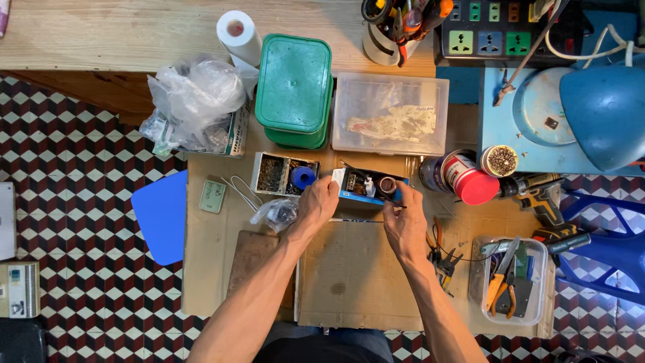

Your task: The person assembles and repairs a small electrical component, likely a plug or connector, using pliers and a soldering iron. They strip wires, insert them into terminals, and solder connections while working at a cluttered workbench.

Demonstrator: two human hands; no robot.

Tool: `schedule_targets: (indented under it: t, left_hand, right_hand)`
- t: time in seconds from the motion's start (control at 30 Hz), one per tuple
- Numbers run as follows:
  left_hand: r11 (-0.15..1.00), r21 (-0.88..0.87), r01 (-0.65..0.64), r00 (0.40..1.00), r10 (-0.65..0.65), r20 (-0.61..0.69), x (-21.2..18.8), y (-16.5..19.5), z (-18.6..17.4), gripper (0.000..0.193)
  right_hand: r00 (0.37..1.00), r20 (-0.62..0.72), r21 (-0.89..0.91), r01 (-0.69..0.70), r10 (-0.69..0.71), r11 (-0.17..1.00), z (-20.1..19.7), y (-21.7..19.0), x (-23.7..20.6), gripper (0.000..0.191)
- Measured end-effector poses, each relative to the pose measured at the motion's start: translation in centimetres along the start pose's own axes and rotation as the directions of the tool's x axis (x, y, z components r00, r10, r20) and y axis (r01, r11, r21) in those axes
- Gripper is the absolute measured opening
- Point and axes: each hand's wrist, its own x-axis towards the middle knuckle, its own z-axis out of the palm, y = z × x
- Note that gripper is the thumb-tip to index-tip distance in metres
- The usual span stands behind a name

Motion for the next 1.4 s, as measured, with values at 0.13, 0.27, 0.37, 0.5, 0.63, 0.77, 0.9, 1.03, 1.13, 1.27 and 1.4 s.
schedule_targets:
  t: [0.13, 0.27, 0.37, 0.5, 0.63, 0.77, 0.9, 1.03, 1.13, 1.27, 1.4]
  left_hand:
    - [0.988, -0.056, 0.143, 0.986, -0.137, 0.099, -0.2, -0.6, 0.0, 0.032]
    - [0.978, -0.087, 0.19, 0.975, -0.177, 0.131, 0.3, -0.8, -0.2, 0.033]
    - [0.97, -0.169, 0.177, 0.979, -0.155, 0.135, 0.6, -1.1, -0.3, 0.033]
    - [0.966, -0.156, 0.207, 0.97, -0.181, 0.164, 1.2, -1.6, -0.2, 0.036]
    - [0.965, -0.167, 0.202, 0.971, -0.175, 0.164, 1.4, -2.2, -0.1, 0.036]
    - [0.966, -0.16, 0.202, 0.967, -0.17, 0.19, 1.6, -2.9, -0.1, 0.038]
    - [0.963, -0.145, 0.228, 0.957, -0.194, 0.217, 1.7, -3.3, 0.0, 0.037]
    - [0.937, -0.178, 0.3, 0.934, -0.251, 0.255, 1.8, -3.2, 0.2, 0.033]
    - [0.934, -0.169, 0.316, 0.926, -0.264, 0.271, 1.9, -3.5, 0.5, 0.033]
    - [0.922, -0.193, 0.336, 0.919, -0.277, 0.279, 1.8, -4.3, 1.4, 0.031]
    - [0.93, -0.215, 0.297, 0.936, -0.24, 0.257, 1.6, -5.0, 2.2, 0.033]
  right_hand:
    - [0.955, 0.072, -0.211, 0.296, -0.287, 0.931, 0.0, 0.0, 1.1, 0.055]
    - [0.955, 0.114, -0.272, 0.295, -0.273, 0.916, 0.4, 0.3, 2.6, 0.054]
    - [0.93, 0.126, -0.342, 0.367, -0.345, 0.865, 0.8, 1.0, 3.4, 0.054]
    - [0.907, 0.152, -0.399, 0.419, -0.392, 0.816, 1.5, 1.5, 4.2, 0.054]
    - [0.921, 0.19, -0.398, 0.389, -0.34, 0.831, 1.7, 1.8, 4.6, 0.039]
    - [0.903, 0.11, -0.329, 0.427, -0.414, 0.842, 1.2, 2.1, 4.1, 0.04]
    - [0.911, -0.023, -0.28, 0.389, -0.411, 0.878, 1.1, 2.7, 3.5, 0.042]
    - [0.968, -0.169, -0.04, 0.183, -0.187, 0.982, 1.0, 3.7, 2.6, 0.042]
    - [0.954, -0.286, 0.274, 0.167, -0.085, 0.947, 0.6, 4.7, 1.4, 0.039]
    - [0.923, -0.26, 0.701, -0.023, 0.285, 0.713, -1.8, 6.7, -1.3, 0.041]
    - [0.888, -0.095, 0.93, -0.082, 0.451, 0.357, -3.2, 8.5, -3.3, 0.04]
